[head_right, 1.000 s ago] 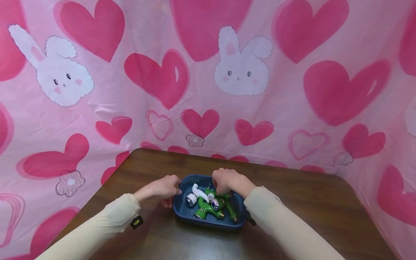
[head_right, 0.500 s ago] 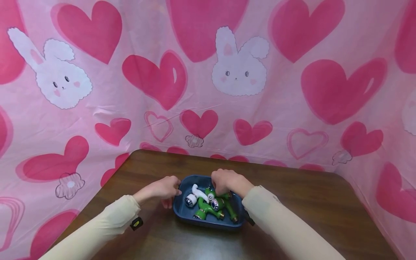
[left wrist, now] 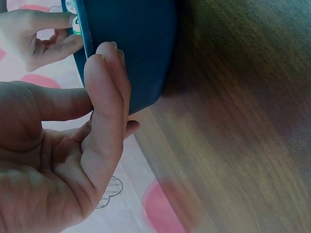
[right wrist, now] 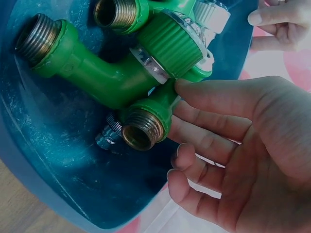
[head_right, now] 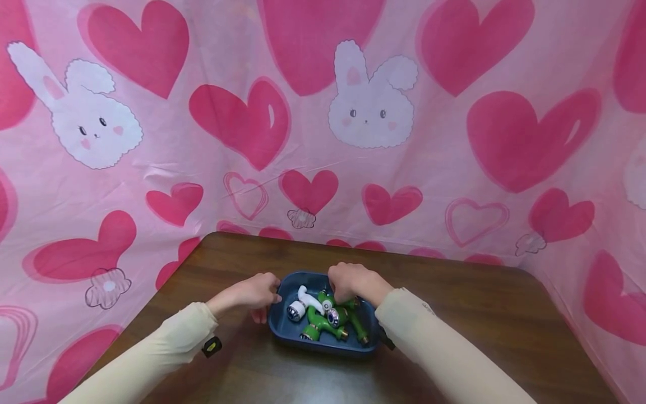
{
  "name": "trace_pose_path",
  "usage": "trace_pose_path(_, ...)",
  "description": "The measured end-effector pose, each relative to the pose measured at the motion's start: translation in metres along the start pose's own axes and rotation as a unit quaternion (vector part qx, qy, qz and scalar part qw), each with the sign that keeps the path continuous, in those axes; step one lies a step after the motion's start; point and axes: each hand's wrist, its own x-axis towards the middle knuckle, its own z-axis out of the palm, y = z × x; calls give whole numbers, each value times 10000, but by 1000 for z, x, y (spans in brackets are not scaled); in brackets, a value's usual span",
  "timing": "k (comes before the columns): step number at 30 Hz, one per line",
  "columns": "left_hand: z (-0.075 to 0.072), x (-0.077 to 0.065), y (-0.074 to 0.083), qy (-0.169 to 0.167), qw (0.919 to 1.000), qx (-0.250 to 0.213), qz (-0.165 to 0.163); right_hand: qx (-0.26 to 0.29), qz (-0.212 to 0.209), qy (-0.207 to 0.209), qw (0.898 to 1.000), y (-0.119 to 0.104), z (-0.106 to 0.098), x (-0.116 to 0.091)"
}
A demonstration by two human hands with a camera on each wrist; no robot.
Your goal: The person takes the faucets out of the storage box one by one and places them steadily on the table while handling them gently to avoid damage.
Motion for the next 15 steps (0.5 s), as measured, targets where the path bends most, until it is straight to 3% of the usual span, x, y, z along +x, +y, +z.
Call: trace_pose_path(15, 1, 2, -1, 16, 10000, 58, -9, -75, 66, -113, 9999, -2, 1, 3)
